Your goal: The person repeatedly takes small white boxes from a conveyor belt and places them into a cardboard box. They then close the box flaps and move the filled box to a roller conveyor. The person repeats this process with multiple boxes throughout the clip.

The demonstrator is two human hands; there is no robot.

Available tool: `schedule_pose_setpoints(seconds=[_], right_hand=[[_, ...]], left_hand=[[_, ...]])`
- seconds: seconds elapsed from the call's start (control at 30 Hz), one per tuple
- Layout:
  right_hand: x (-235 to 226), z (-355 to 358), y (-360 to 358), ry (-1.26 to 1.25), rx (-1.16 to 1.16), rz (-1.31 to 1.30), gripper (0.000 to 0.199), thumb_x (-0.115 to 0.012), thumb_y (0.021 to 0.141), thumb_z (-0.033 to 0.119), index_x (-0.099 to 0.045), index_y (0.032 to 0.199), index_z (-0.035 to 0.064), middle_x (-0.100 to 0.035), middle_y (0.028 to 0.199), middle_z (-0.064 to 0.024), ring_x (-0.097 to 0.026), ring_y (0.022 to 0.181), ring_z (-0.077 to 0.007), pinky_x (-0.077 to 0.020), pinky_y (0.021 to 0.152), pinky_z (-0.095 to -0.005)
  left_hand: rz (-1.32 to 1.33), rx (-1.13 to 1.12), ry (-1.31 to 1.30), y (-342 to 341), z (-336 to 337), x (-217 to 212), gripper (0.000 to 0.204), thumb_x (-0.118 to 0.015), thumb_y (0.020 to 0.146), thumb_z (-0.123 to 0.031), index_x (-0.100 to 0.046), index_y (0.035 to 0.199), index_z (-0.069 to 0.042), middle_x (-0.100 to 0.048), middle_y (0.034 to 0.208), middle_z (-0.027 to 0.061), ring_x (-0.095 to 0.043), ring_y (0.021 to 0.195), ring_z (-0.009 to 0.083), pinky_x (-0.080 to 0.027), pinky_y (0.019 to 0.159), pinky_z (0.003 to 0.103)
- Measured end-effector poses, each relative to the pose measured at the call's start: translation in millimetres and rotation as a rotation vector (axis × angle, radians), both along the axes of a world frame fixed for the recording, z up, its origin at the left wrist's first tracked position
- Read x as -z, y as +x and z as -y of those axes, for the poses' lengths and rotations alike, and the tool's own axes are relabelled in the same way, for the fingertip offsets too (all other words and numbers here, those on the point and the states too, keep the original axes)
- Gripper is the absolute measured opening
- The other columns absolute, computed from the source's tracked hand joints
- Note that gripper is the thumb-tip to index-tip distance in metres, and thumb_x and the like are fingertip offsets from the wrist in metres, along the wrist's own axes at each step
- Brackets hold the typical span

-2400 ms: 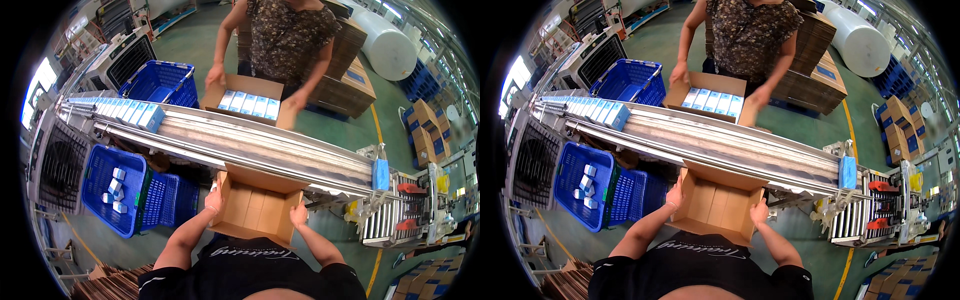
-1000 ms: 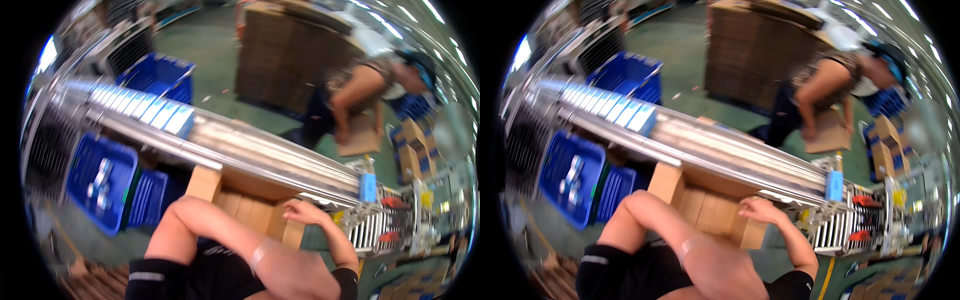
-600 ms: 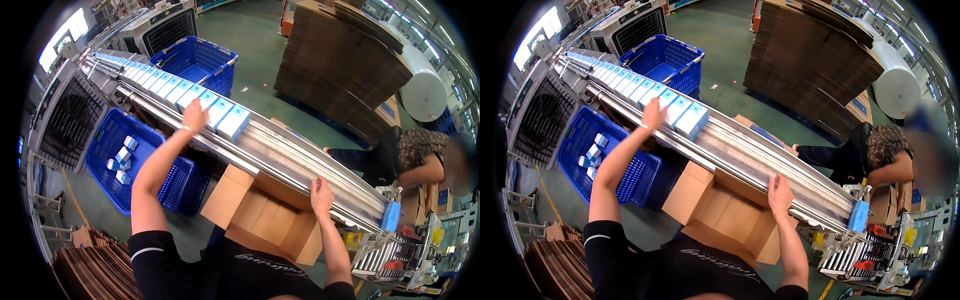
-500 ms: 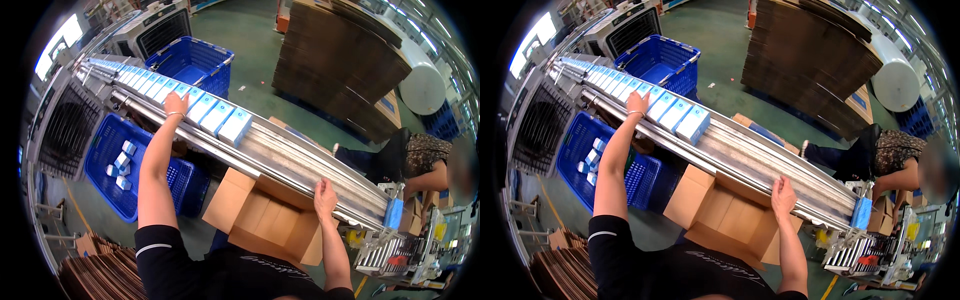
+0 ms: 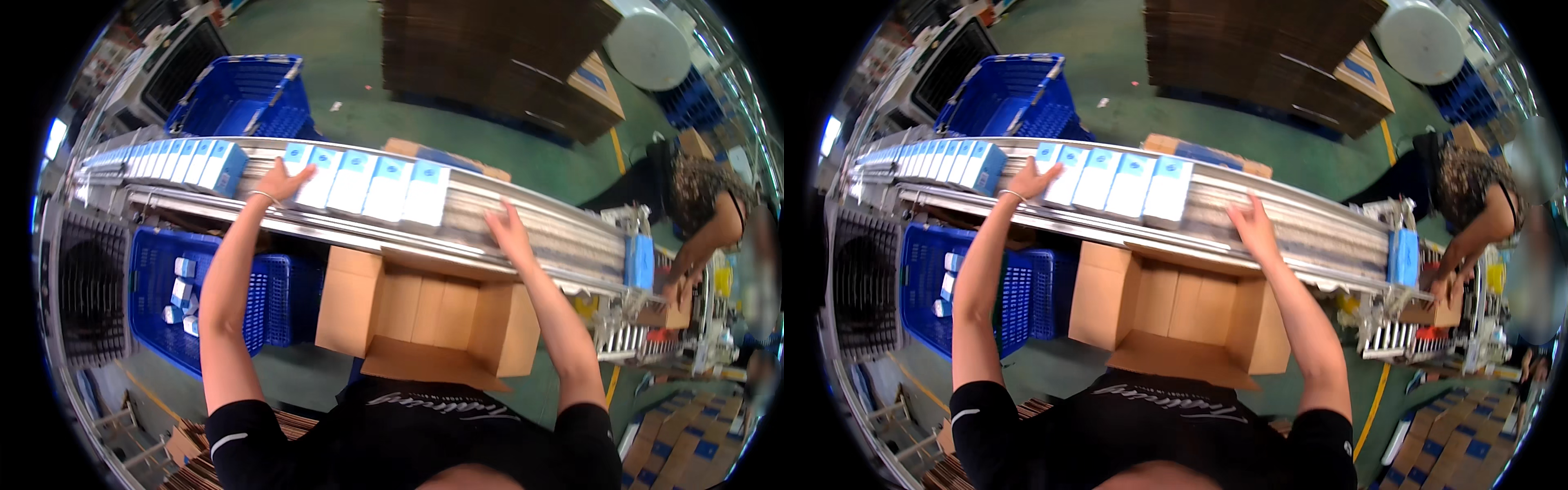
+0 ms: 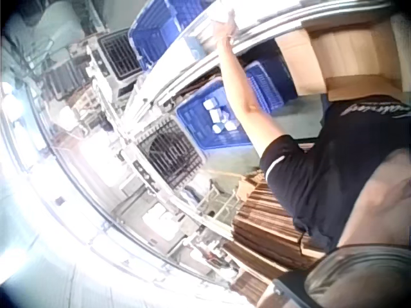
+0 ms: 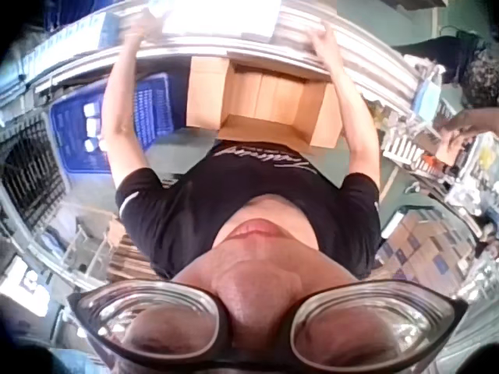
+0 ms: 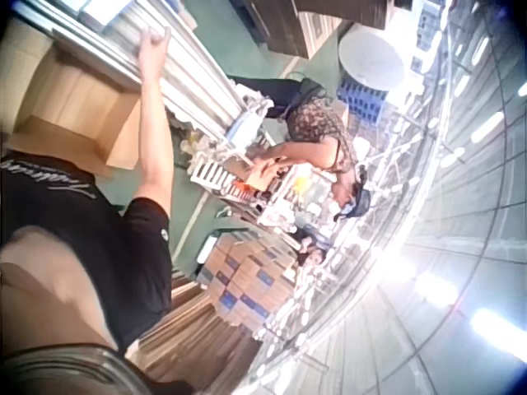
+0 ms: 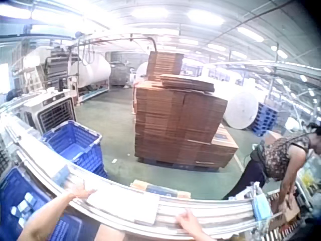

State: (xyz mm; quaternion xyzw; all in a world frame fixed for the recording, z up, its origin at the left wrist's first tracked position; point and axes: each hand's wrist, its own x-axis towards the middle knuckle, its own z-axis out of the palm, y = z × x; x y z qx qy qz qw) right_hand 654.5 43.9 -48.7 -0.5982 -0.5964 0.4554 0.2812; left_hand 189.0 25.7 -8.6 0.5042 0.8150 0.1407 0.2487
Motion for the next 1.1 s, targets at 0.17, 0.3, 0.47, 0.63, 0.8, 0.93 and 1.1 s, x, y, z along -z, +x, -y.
schedule_pose_setpoints(seconds=[0.17, 0.3, 0.47, 0.63, 0.8, 0.93, 1.1], right_hand=[[-24.2, -26.3, -7.8, 0.060, 0.041, 0.134, 0.085, -0.076, 0.066, 0.043, -0.036, 0.122, -0.0061, -0.058, 0.108, -0.0207, -0.058, 0.100, -0.0284, -0.0451, 0.086, -0.0342], [-33.6, -6.4, 37.0, 0.249, 0.055, 0.009, 0.077, -0.079, 0.065, 0.025, -0.036, 0.123, -0.0020, -0.059, 0.105, -0.0148, -0.059, 0.093, -0.0227, -0.0470, 0.081, -0.0316], [-114.2, 123.3, 59.8, 0.277, 0.169, 0.161, 0.083, -0.079, 0.064, 0.027, -0.031, 0.125, -0.0032, -0.059, 0.106, -0.0192, -0.061, 0.096, -0.0283, -0.0482, 0.083, -0.0338], [-25.7, 191.9, 70.9, -0.312, -0.030, 0.390, 0.093, -0.075, 0.067, 0.044, -0.026, 0.129, -0.0061, -0.059, 0.103, -0.0257, -0.060, 0.096, -0.0357, -0.0487, 0.082, -0.0380], [168.8, 224.9, 47.9, -0.176, -0.360, 0.814, 0.077, -0.060, 0.083, 0.030, -0.023, 0.129, -0.0184, -0.059, 0.101, -0.0313, -0.064, 0.087, -0.0366, -0.0524, 0.073, -0.0425], [260.9, 224.2, 56.7, -0.289, -0.511, 1.123, 0.036, -0.048, 0.082, 0.006, -0.048, 0.113, -0.0116, -0.063, 0.091, -0.0242, -0.066, 0.081, -0.0296, -0.0548, 0.067, -0.0388], [198.4, 225.5, 21.5, -0.142, -0.603, 0.817, 0.012, -0.047, 0.083, 0.006, -0.055, 0.091, 0.0001, -0.063, 0.089, -0.0205, -0.062, 0.083, -0.0363, -0.0526, 0.068, -0.0414]], left_hand=[[0.051, 0.235, 0.243, 145.0, 2.6, 19.0, 0.096, -0.064, 0.068, -0.064, -0.037, 0.110, 0.018, -0.060, 0.092, 0.0320, -0.061, 0.088, 0.0419, -0.049, 0.077, 0.040], [0.192, 0.258, 0.394, 177.8, 14.4, -0.2, 0.075, -0.069, 0.072, -0.053, -0.040, 0.102, 0.011, -0.061, 0.086, 0.0285, -0.062, 0.082, 0.0405, -0.049, 0.071, 0.040], [0.106, 0.284, 0.406, 205.1, 137.9, -77.9, 0.071, -0.073, 0.073, -0.038, -0.037, 0.113, 0.008, -0.062, 0.091, 0.0256, -0.061, 0.084, 0.0403, -0.049, 0.074, 0.042], [0.279, 0.310, -0.228, 214.1, 199.0, 55.3, 0.078, -0.068, 0.074, -0.049, -0.039, 0.112, 0.012, -0.059, 0.095, 0.0312, -0.060, 0.091, 0.0402, -0.048, 0.082, 0.042], [-0.133, 0.176, -0.509, 252.2, 227.1, 303.3, 0.055, -0.048, 0.087, -0.026, -0.035, 0.123, 0.013, -0.058, 0.108, 0.0276, -0.060, 0.098, 0.0365, -0.049, 0.083, 0.040], [-0.286, 0.612, -0.630, 251.2, 234.1, 341.3, 0.029, -0.042, 0.088, -0.012, -0.064, 0.104, -0.002, -0.063, 0.109, 0.0128, -0.063, 0.095, 0.0268, -0.052, 0.078, 0.039], [-0.238, 0.664, -0.560, 255.9, 244.4, 404.9, 0.024, -0.047, 0.085, -0.010, -0.071, 0.087, -0.011, -0.067, 0.096, 0.0091, -0.065, 0.091, 0.0233, -0.053, 0.075, 0.037]])
